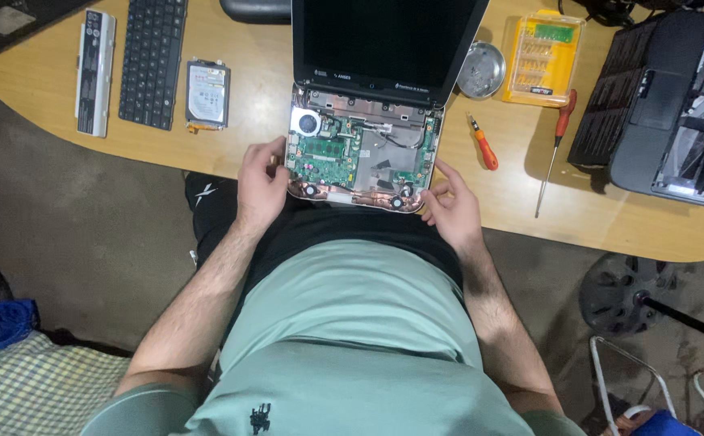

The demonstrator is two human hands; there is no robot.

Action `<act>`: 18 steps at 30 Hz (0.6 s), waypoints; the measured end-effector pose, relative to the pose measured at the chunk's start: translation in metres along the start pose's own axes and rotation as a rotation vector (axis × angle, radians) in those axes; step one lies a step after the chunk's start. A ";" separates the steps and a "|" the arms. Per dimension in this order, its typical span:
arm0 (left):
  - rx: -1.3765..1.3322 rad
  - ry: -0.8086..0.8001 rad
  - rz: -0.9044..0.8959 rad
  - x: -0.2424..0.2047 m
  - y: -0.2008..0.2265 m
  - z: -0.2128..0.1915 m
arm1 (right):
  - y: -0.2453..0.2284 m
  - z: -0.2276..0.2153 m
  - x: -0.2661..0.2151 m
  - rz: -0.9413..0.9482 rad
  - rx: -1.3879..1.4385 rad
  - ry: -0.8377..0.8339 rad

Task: The person uses a screwdriver to remove screws from the bottom and screen bezel of a laptop. They detach the bottom cover and then the screen bezel, placing the removed parts aside on the table.

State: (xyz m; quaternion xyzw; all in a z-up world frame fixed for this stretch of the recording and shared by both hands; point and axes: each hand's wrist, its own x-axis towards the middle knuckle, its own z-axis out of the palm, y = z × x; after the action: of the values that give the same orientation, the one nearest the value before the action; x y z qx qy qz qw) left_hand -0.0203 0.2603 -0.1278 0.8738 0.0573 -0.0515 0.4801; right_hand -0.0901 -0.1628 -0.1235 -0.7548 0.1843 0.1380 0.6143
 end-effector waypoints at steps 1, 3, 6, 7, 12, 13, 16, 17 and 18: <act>0.003 0.000 0.012 0.006 0.009 -0.003 | -0.009 -0.002 0.003 0.003 -0.001 -0.015; -0.021 0.014 0.064 0.025 0.024 0.003 | -0.017 -0.009 0.011 0.015 -0.023 -0.043; -0.127 0.014 0.110 0.062 0.057 0.004 | -0.032 -0.013 0.020 0.047 -0.045 -0.087; -0.213 0.001 0.101 0.075 0.070 0.004 | -0.036 -0.014 0.021 0.067 -0.049 -0.105; -0.190 -0.027 -0.008 0.127 0.072 0.031 | -0.075 -0.015 0.019 0.212 -0.149 -0.159; -0.198 -0.024 -0.153 0.130 0.080 0.032 | -0.078 -0.015 0.018 0.218 -0.144 -0.159; -0.321 0.017 0.002 0.137 0.058 0.043 | -0.041 -0.015 0.025 0.134 -0.050 -0.125; -0.322 0.012 0.007 0.128 0.068 0.042 | -0.036 -0.020 0.027 0.133 -0.048 -0.117; -0.380 0.034 -0.023 0.119 0.077 0.041 | -0.031 -0.024 0.028 0.107 -0.001 -0.140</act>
State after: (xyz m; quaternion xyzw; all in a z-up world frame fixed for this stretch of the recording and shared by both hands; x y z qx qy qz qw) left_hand 0.1075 0.1909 -0.1022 0.7675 0.0841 -0.0307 0.6348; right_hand -0.0517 -0.1840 -0.1040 -0.7328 0.1810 0.2232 0.6168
